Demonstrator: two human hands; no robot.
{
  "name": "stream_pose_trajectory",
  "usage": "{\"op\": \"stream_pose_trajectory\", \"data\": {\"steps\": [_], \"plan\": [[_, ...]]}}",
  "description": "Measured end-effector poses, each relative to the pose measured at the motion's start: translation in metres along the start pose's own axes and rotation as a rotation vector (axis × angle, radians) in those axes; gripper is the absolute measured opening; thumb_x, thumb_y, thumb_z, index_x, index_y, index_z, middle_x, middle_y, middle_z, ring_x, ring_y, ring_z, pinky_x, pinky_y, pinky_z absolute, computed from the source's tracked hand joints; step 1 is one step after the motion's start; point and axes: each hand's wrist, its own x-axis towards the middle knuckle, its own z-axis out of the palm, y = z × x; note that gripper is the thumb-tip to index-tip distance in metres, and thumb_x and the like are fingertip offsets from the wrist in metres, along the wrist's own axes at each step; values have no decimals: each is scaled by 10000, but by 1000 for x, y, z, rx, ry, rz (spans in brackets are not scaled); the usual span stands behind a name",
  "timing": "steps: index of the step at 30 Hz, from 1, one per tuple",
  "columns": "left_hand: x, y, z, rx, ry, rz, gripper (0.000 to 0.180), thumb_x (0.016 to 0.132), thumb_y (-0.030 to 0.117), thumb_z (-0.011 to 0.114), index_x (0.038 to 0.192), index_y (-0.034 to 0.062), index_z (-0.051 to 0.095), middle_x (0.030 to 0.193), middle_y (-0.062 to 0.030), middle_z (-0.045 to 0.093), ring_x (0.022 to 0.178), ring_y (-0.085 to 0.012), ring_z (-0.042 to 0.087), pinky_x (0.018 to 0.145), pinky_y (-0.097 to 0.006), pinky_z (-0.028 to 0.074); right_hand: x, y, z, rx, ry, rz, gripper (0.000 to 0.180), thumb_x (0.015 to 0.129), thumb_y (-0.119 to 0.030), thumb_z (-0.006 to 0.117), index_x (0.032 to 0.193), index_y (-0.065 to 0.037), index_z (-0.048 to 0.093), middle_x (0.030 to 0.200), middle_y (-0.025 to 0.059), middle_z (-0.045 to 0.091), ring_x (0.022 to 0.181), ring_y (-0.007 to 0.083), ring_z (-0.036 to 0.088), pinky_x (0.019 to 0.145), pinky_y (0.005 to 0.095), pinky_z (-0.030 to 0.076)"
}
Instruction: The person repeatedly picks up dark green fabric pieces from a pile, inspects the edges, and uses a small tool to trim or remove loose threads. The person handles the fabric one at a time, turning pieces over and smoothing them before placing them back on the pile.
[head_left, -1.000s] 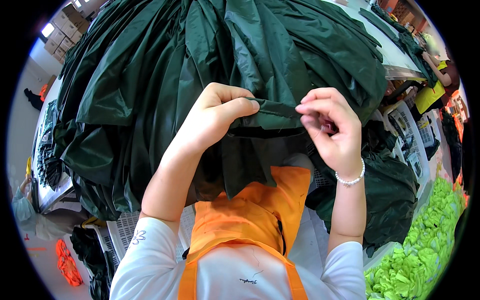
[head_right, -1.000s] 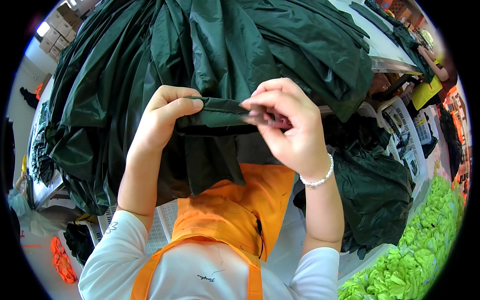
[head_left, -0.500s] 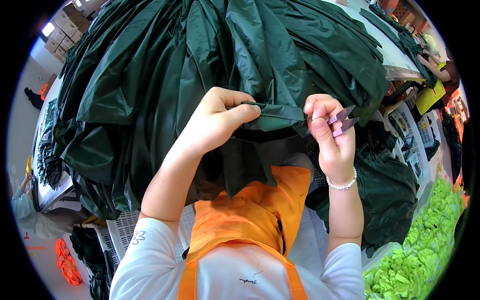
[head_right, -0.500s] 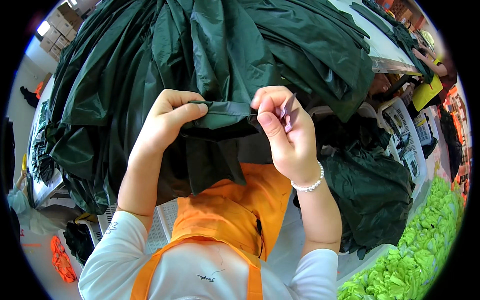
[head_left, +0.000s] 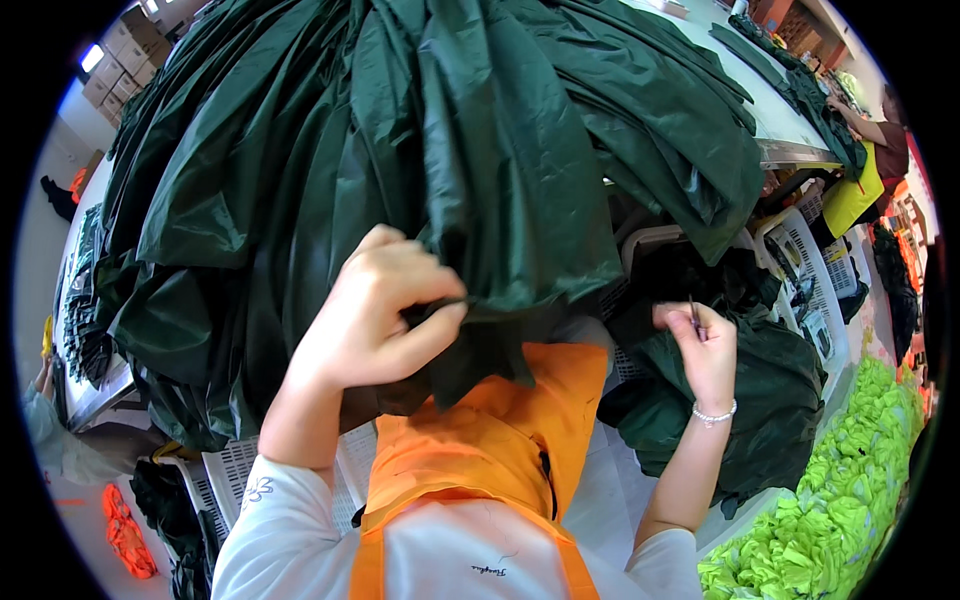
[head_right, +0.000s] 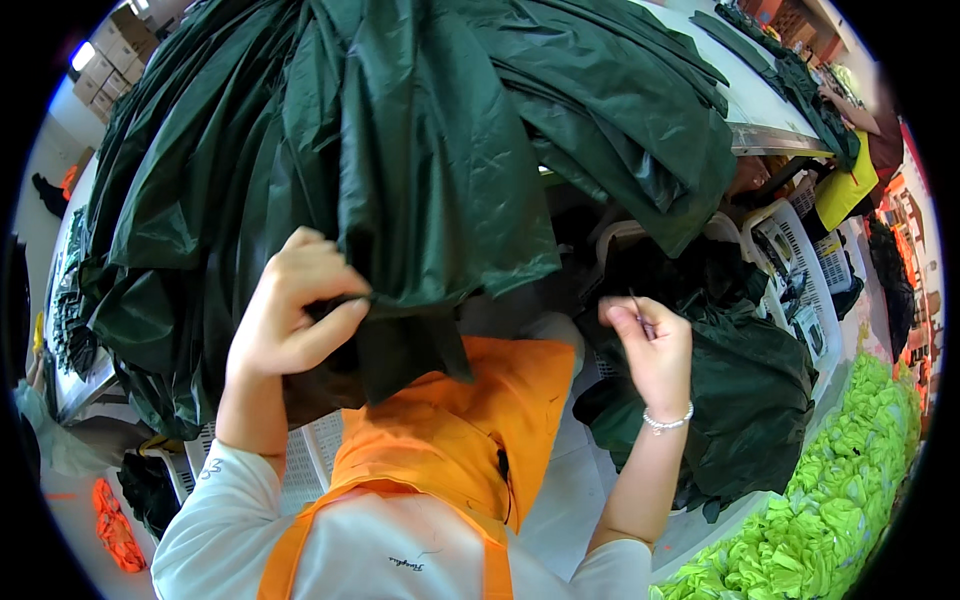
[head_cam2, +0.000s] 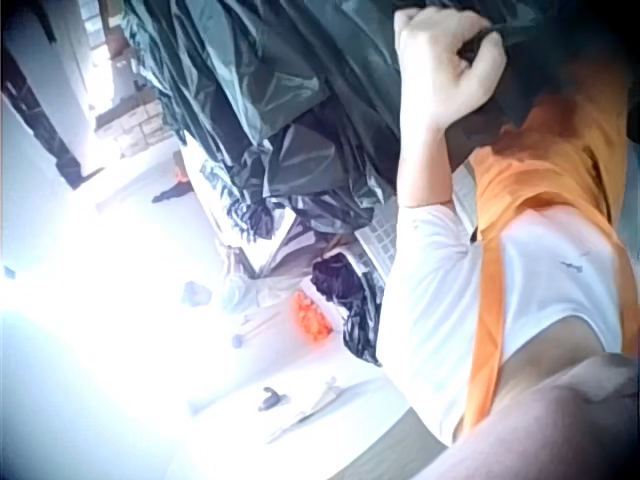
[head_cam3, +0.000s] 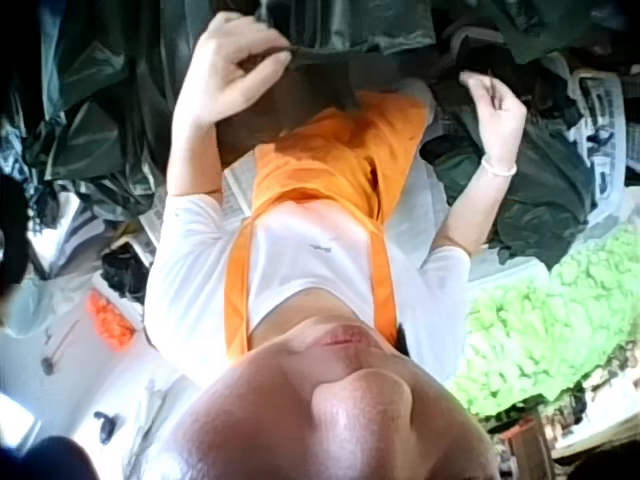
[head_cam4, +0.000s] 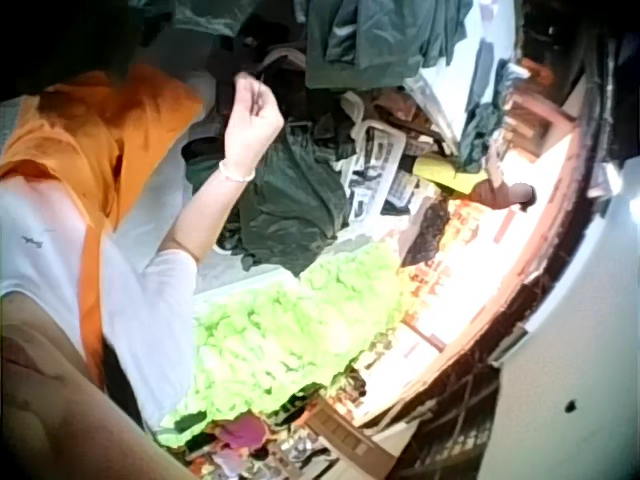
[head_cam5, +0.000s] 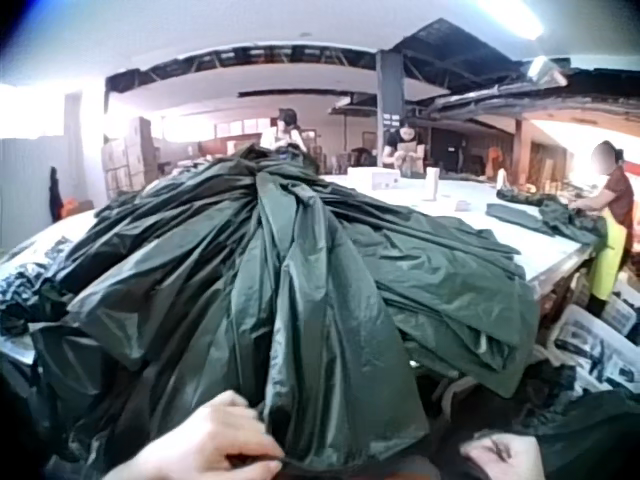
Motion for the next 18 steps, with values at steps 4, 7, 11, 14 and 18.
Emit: {"op": "stream_pose_trajectory", "data": {"steps": [4,7,11,14,18], "plan": [[-27,-6,-8,-92,-59,-69,59,688,86,643,707,32,629,616,-78,568,616,-282,544,684,-369,387,21,-31,71,264,-8,-156,580,858,-89,701,1371,28,457,1224,183,609,1071,196,600,913,292,478],[-41,4,-18,-50,-185,-154,57,690,92,650,712,41,641,631,-75,579,622,-273,542,681,-365,389,40,-39,141,204,-170,-262,555,795,-104,740,1288,43,533,1143,187,657,1007,227,651,908,325,490],[-52,21,-56,-161,3,-267,374,696,319,681,903,9,710,642,-72,562,634,-228,550,667,-316,399,-12,-42,246,60,-380,-506,559,675,73,608,1230,23,557,924,165,642,792,300,673,666,364,540],[-22,49,-59,-57,318,-347,532,775,416,591,1022,-48,671,782,-136,599,726,-226,582,694,-304,430,-19,-50,271,-31,-499,-469,558,759,-13,614,1306,-56,509,947,153,630,824,336,638,678,376,534],[2,-16,-30,375,-168,-176,385,870,229,568,1223,77,598,1400,-99,502,1367,-314,377,1157,-527,143,-20,-27,265,179,-541,-427,464,809,-75,651,1262,-53,551,1009,142,658,837,297,665,710,353,540]]}}
